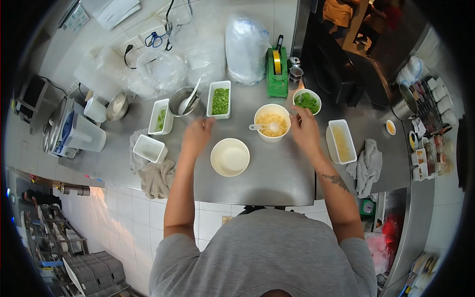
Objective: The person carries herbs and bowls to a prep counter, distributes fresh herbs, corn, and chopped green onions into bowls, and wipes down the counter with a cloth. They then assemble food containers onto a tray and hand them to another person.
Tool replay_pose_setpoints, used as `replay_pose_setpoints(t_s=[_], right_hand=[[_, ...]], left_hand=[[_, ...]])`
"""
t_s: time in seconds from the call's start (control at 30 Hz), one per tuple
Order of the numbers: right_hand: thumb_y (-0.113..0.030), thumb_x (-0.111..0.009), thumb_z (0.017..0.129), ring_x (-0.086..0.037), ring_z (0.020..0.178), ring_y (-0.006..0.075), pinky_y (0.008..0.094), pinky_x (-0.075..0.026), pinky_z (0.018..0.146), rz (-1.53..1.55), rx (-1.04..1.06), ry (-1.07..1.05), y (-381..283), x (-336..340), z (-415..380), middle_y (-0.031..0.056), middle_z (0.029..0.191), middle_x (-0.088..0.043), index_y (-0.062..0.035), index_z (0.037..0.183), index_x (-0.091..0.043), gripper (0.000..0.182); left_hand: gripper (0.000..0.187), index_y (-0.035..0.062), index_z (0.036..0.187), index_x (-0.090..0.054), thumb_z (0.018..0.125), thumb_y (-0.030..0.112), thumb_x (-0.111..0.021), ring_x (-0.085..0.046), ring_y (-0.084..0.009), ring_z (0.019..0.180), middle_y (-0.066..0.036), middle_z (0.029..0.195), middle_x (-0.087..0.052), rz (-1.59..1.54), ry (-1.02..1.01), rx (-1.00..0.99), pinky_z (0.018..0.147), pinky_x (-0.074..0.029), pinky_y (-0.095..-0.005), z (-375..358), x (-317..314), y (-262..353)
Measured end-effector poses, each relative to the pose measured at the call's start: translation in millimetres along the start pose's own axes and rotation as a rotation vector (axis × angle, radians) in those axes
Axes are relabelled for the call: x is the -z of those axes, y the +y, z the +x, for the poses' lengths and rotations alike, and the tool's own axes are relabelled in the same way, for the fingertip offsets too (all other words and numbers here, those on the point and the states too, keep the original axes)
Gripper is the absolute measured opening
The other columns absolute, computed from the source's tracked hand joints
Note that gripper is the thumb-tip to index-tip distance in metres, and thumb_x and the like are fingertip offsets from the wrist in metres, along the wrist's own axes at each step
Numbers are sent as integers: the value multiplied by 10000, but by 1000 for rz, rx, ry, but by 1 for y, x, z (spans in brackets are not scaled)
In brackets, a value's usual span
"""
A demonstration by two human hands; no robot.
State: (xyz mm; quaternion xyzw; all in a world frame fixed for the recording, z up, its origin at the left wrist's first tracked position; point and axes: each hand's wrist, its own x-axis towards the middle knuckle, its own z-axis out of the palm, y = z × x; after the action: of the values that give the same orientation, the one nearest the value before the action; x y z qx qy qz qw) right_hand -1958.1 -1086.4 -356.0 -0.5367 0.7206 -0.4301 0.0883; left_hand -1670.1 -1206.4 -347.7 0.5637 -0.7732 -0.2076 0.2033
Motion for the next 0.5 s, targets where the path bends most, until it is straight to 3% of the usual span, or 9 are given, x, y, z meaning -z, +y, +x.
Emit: replay_pose_setpoints(t_s=[0.03, 0.13, 0.17, 0.2, 0.4, 0.5], right_hand=[[-75, -540, 880, -613, 723, 276, 343, -488, 650, 51, 44, 41, -13, 3, -4, 131, 905, -615, -52, 1097, -608, 228], [-96, -557, 886, -610, 712, 265, 346, -480, 647, 259, 185, -183, -33, -4, -19, 124, 889, -627, -61, 1056, -614, 183], [-124, -566, 890, -611, 704, 260, 346, -478, 643, 313, 138, -324, -42, -6, -26, 123, 860, -630, -57, 1072, -608, 198], [-153, -574, 895, -613, 695, 256, 346, -476, 639, 368, 90, -466, -49, -8, -32, 121, 830, -633, -53, 1087, -602, 219], [-368, -612, 866, -621, 657, 261, 375, -481, 616, 190, -46, -750, -65, -33, -55, 116, 713, -626, -40, 1221, -521, 492], [-319, -628, 858, -583, 605, 213, 355, -460, 581, 162, -13, -692, -59, -51, -63, 89, 706, -606, -52, 1271, -487, 512]], left_hand=[[352, -23, 832, -613, 917, 308, -532, -606, -426, 828, -257, 812, -626, 35, 61, -18, 732, -462, -492, 21, -7, -6], [251, -38, 843, -599, 871, 210, -569, -601, -437, 841, -275, 833, -626, -19, 218, -148, 736, -472, -492, 69, -46, -35], [217, -42, 847, -592, 854, 174, -578, -598, -441, 843, -279, 837, -625, -61, 269, -206, 735, -474, -492, 76, -54, -40], [206, -36, 845, -590, 837, 170, -588, -601, -437, 818, -271, 831, -625, -30, 272, -187, 716, -471, -487, 76, -57, -40], [191, -21, 819, -568, 805, 168, -589, -606, -414, 730, -244, 779, -618, -11, 143, -58, 658, -462, -464, 38, -45, -31], [237, -21, 805, -558, 823, 211, -600, -597, -403, 695, -237, 752, -607, -23, 54, -11, 642, -460, -453, 28, -35, -32]])
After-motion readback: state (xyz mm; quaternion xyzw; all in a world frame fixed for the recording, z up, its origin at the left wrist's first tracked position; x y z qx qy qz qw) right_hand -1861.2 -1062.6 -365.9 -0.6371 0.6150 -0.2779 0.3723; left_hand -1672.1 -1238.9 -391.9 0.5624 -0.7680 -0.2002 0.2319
